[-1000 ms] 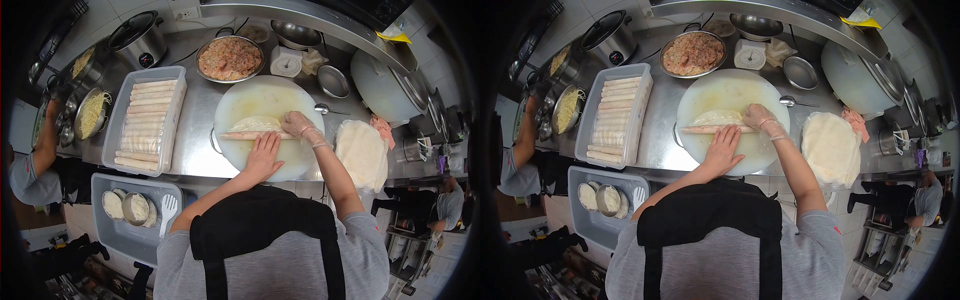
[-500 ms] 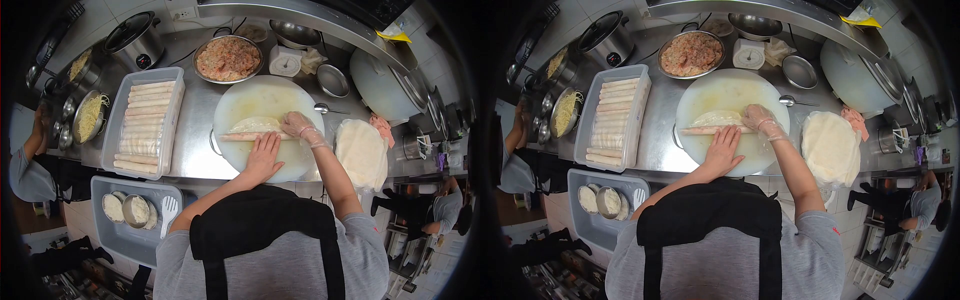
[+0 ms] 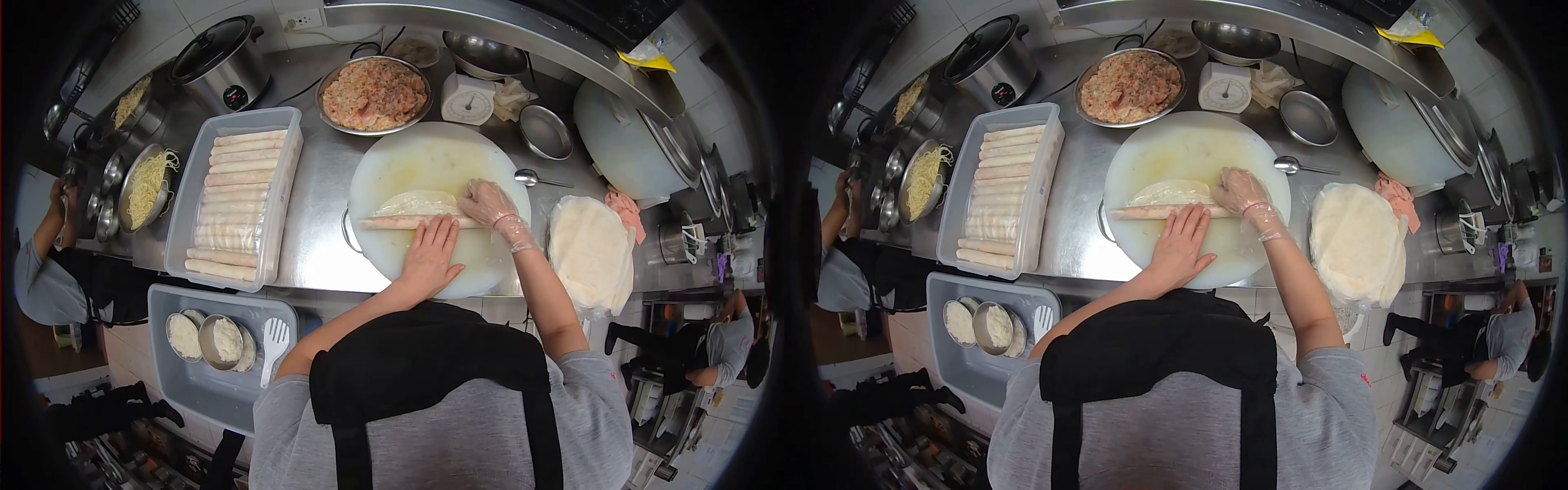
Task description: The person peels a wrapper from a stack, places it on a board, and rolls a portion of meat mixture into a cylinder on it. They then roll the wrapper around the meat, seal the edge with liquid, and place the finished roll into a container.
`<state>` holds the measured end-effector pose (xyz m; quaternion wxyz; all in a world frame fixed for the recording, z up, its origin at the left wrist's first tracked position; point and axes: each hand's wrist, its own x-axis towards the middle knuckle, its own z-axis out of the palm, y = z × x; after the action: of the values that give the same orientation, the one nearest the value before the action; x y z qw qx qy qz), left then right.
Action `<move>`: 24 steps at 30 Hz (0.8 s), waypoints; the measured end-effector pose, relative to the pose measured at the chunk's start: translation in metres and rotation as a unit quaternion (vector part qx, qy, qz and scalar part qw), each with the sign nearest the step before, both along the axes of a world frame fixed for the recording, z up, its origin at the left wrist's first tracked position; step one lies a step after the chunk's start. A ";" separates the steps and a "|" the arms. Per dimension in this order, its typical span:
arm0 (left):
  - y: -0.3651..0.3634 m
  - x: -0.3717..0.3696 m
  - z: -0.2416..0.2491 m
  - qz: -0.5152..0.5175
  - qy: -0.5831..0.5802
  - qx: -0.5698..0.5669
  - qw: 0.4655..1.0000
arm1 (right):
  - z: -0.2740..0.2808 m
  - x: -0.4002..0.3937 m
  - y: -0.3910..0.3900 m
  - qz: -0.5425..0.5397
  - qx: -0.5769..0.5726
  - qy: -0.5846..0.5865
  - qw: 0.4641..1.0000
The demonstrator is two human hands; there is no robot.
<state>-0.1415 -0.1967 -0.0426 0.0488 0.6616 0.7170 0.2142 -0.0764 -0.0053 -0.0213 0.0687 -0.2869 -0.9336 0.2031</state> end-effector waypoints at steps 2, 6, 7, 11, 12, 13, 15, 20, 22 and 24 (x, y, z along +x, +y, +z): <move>-0.001 0.000 0.000 0.002 0.001 -0.004 1.000 | 0.001 -0.003 -0.006 0.008 0.015 -0.021 1.000; 0.000 0.001 0.000 0.002 0.000 -0.004 1.000 | -0.009 -0.006 -0.010 0.048 0.132 -0.023 0.990; 0.000 0.001 0.000 0.003 -0.001 -0.001 1.000 | -0.013 -0.006 -0.010 0.050 0.132 -0.023 0.990; -0.001 0.001 0.000 0.007 0.003 0.000 1.000 | -0.019 -0.004 -0.002 0.014 0.084 -0.034 0.996; -0.001 0.000 0.000 0.006 0.005 0.001 1.000 | -0.017 -0.004 -0.002 -0.009 0.068 -0.030 0.997; 0.000 0.000 0.000 0.005 0.007 0.002 1.000 | -0.015 -0.003 -0.001 -0.006 0.068 -0.030 0.997; 0.000 0.000 0.000 0.007 0.010 0.001 1.000 | -0.009 0.001 0.001 -0.015 0.004 0.003 1.000; 0.001 0.001 -0.001 0.004 0.011 -0.005 1.000 | -0.008 -0.008 -0.012 0.033 0.050 0.018 0.998; 0.001 0.001 -0.001 0.006 0.012 -0.009 1.000 | -0.009 -0.010 -0.012 0.044 0.090 -0.013 0.995; 0.001 0.001 -0.001 0.005 0.012 -0.011 1.000 | -0.008 -0.012 -0.011 0.026 0.076 -0.044 0.996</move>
<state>-0.1402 -0.1958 -0.0437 0.0461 0.6600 0.7231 0.1986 -0.0884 -0.0163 -0.0290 0.0437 -0.2651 -0.9557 0.1205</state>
